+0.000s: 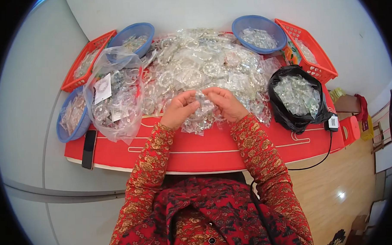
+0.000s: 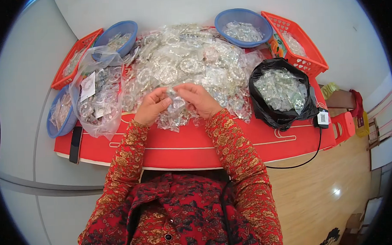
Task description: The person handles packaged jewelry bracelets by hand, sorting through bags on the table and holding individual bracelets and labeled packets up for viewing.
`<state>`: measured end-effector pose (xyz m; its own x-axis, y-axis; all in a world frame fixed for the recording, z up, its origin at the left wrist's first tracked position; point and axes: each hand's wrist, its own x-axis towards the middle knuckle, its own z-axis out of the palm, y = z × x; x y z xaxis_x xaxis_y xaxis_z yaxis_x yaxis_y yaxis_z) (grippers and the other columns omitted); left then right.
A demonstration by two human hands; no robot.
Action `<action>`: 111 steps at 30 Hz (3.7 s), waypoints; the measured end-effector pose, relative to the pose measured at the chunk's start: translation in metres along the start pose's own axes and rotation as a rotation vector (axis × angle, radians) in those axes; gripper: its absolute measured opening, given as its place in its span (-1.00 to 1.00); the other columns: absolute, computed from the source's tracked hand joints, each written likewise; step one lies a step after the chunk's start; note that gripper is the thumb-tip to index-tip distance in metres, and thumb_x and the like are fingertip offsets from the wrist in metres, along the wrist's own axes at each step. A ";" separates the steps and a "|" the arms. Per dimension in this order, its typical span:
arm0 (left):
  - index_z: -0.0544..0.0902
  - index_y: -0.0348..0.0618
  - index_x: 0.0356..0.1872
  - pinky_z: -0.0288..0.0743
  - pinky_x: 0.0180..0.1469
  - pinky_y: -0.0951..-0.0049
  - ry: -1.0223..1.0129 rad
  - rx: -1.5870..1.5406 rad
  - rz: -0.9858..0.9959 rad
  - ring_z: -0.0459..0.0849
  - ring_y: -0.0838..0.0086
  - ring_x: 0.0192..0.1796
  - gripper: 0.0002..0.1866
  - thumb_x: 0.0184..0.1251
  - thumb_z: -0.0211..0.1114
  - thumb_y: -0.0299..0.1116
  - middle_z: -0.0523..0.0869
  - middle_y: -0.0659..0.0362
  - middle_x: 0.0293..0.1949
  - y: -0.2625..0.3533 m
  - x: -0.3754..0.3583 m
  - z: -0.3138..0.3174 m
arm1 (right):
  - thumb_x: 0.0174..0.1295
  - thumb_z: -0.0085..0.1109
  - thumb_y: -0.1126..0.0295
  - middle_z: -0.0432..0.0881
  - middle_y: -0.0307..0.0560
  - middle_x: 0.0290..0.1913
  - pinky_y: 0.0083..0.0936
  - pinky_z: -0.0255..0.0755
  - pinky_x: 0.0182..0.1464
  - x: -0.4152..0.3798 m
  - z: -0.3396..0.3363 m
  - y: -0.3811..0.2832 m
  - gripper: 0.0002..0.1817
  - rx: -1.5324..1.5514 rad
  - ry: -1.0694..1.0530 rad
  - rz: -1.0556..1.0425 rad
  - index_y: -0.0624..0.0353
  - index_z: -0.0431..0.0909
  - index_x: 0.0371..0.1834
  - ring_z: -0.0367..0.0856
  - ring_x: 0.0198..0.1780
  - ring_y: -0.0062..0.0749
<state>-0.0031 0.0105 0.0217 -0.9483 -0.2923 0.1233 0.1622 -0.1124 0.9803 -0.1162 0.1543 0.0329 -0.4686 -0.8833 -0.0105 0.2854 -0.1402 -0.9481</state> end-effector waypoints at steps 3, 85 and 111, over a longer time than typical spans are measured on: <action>0.41 -0.25 -0.05 0.35 -0.41 0.74 0.007 0.024 -0.025 0.47 0.73 -0.40 -0.65 0.14 0.22 -0.42 0.55 0.30 -0.37 -0.003 -0.003 -0.001 | 0.10 0.10 0.37 0.48 -0.35 -0.48 -0.81 0.21 -0.57 0.004 -0.004 0.008 -0.81 -0.090 0.053 -0.021 0.18 0.46 -0.24 0.35 -0.54 -0.78; 0.53 -0.22 -0.34 0.30 -0.43 0.69 -0.008 0.024 -0.018 0.37 0.76 -0.47 -0.85 0.19 0.15 -0.34 0.49 0.40 -0.48 -0.020 -0.002 -0.002 | 0.12 0.08 0.38 0.46 -0.36 -0.53 -0.76 0.26 -0.48 0.002 0.013 0.010 -0.81 -0.216 0.120 -0.117 0.24 0.51 -0.25 0.36 -0.52 -0.74; 0.44 -0.24 -0.16 0.30 -0.42 0.76 -0.021 0.144 0.077 0.37 0.79 -0.45 -0.78 0.15 0.17 -0.49 0.49 0.38 -0.43 -0.020 -0.001 -0.006 | 0.06 0.15 0.44 0.49 -0.33 -0.53 -0.78 0.26 -0.46 0.004 0.014 0.013 -0.85 -0.337 0.139 -0.186 0.23 0.45 -0.33 0.37 -0.51 -0.76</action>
<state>-0.0035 0.0073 0.0005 -0.9403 -0.2752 0.2003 0.1949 0.0474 0.9797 -0.1025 0.1425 0.0249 -0.6014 -0.7848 0.1500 -0.0941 -0.1169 -0.9887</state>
